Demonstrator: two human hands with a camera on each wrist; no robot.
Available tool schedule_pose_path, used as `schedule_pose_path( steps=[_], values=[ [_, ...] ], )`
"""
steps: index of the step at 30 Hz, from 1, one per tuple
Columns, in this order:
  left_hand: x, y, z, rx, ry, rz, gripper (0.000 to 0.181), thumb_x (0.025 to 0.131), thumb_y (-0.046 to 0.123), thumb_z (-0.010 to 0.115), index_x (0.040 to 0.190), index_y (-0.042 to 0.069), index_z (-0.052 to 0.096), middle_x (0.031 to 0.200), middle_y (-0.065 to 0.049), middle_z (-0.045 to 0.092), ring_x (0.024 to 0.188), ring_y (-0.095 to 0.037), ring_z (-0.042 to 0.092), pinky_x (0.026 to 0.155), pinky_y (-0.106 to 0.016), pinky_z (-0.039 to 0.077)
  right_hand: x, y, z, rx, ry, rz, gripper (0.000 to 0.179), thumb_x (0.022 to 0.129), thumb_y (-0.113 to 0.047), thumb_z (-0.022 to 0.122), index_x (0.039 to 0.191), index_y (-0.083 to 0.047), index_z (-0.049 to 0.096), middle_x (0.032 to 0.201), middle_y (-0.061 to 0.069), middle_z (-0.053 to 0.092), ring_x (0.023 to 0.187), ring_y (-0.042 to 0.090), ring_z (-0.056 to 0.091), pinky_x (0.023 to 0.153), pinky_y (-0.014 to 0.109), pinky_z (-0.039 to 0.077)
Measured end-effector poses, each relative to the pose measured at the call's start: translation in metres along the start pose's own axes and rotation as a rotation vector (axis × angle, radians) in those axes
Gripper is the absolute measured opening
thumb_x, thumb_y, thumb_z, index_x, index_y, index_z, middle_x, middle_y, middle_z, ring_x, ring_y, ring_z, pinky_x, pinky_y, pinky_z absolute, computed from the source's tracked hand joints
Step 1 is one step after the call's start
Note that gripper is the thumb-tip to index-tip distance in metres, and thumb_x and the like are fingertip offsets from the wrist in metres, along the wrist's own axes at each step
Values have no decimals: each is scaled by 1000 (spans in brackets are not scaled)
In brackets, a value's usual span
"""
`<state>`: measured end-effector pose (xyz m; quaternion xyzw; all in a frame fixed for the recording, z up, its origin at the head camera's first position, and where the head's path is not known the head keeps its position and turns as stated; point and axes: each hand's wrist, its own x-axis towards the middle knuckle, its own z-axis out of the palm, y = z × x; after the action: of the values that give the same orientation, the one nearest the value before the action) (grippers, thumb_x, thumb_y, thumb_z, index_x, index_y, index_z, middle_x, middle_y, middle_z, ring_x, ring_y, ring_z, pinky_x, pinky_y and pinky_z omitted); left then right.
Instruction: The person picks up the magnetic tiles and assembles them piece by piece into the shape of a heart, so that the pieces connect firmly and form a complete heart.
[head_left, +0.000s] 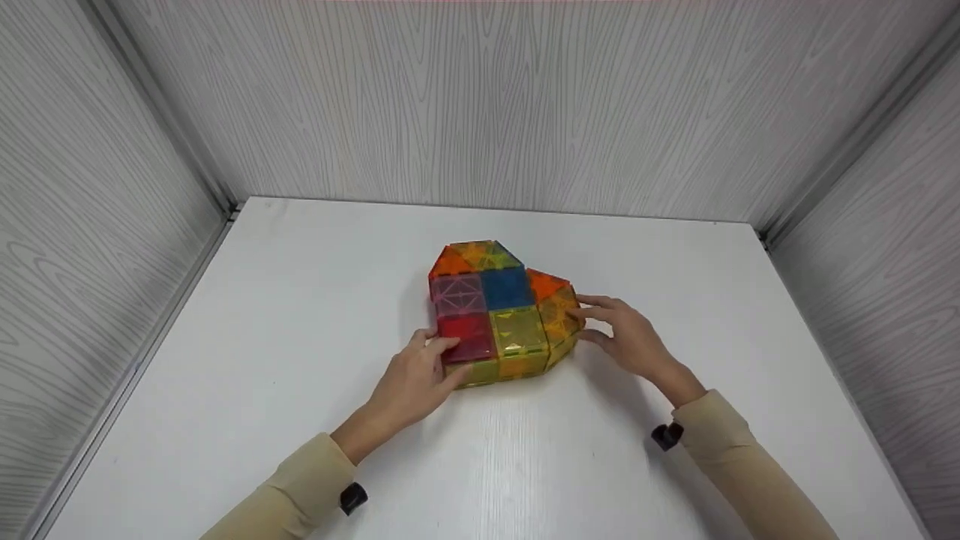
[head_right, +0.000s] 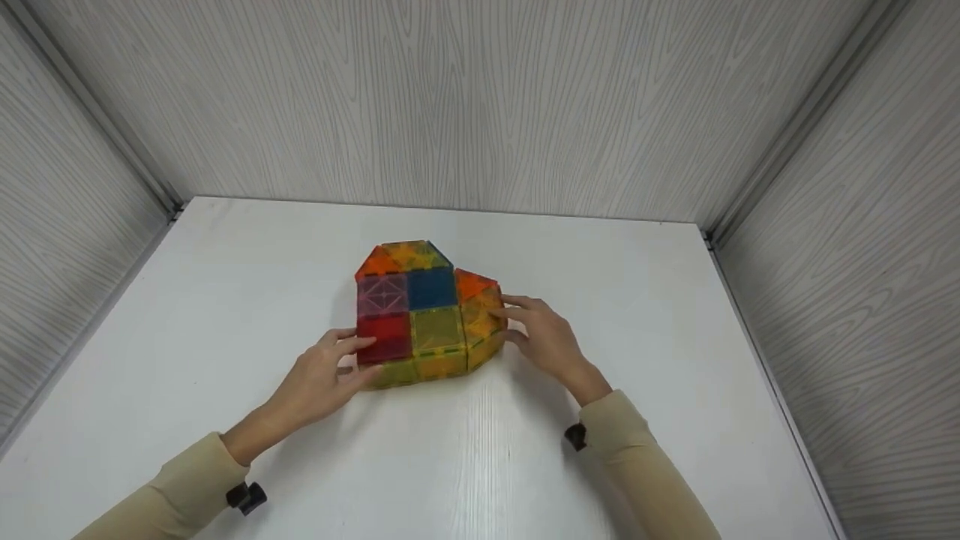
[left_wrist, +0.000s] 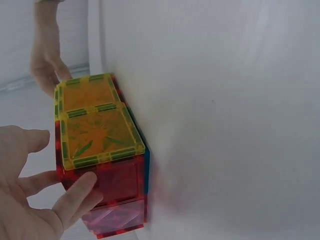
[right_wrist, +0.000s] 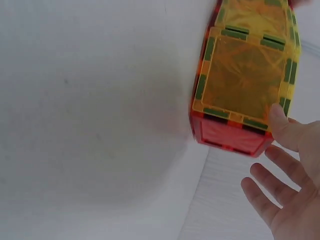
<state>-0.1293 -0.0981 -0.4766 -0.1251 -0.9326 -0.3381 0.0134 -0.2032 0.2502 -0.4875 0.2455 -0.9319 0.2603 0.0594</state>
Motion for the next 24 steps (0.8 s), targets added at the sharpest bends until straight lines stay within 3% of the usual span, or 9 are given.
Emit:
schedule_pose_path(
  steps=[3, 5, 11, 16, 19, 24],
  values=[
    [7, -4, -5, 17, -8, 16, 55, 97, 42, 75, 140, 9, 66, 138, -18, 60, 127, -32, 63, 109, -48, 57, -5, -2, -2, -27, -9, 18, 50, 92, -19, 82, 140, -14, 70, 154, 13, 60, 141, 37, 57, 110, 58, 52],
    [18, -12, -11, 28, -14, 22, 55, 98, 45, 73, 142, 11, 65, 142, -17, 58, 133, -34, 59, 112, -50, 54, -10, -11, 3, -88, 13, -12, 53, 91, -25, 84, 140, -12, 69, 152, 14, 61, 138, 37, 59, 108, 56, 54],
    [61, -40, -26, 53, -63, 73, 59, 100, 48, 68, 150, 18, 60, 164, -15, 43, 154, -37, 42, 122, -58, 42, -17, -46, 25, -287, 174, -171, 56, 85, -40, 88, 132, -14, 73, 135, 11, 69, 121, 31, 67, 95, 46, 62],
    [90, -51, -27, 88, -81, 137, 58, 101, 50, 66, 152, 21, 59, 165, -14, 43, 153, -37, 42, 124, -57, 40, -13, -59, 37, -362, 224, -197, 58, 83, -43, 87, 133, -17, 72, 130, 8, 71, 117, 29, 67, 90, 43, 63],
    [97, -52, -25, 94, -98, 158, 58, 102, 51, 65, 151, 22, 59, 163, -14, 45, 153, -37, 43, 124, -56, 40, -11, -59, 40, -362, 229, -184, 53, 83, -38, 88, 131, -18, 75, 127, 8, 72, 116, 30, 67, 89, 44, 63],
    [97, -55, -23, 99, -102, 170, 56, 102, 51, 65, 149, 20, 62, 159, -13, 49, 151, -35, 44, 125, -54, 39, -9, -57, 40, -326, 224, -163, 49, 83, -31, 88, 128, -18, 77, 126, 8, 72, 115, 31, 67, 88, 46, 62]
  ],
)
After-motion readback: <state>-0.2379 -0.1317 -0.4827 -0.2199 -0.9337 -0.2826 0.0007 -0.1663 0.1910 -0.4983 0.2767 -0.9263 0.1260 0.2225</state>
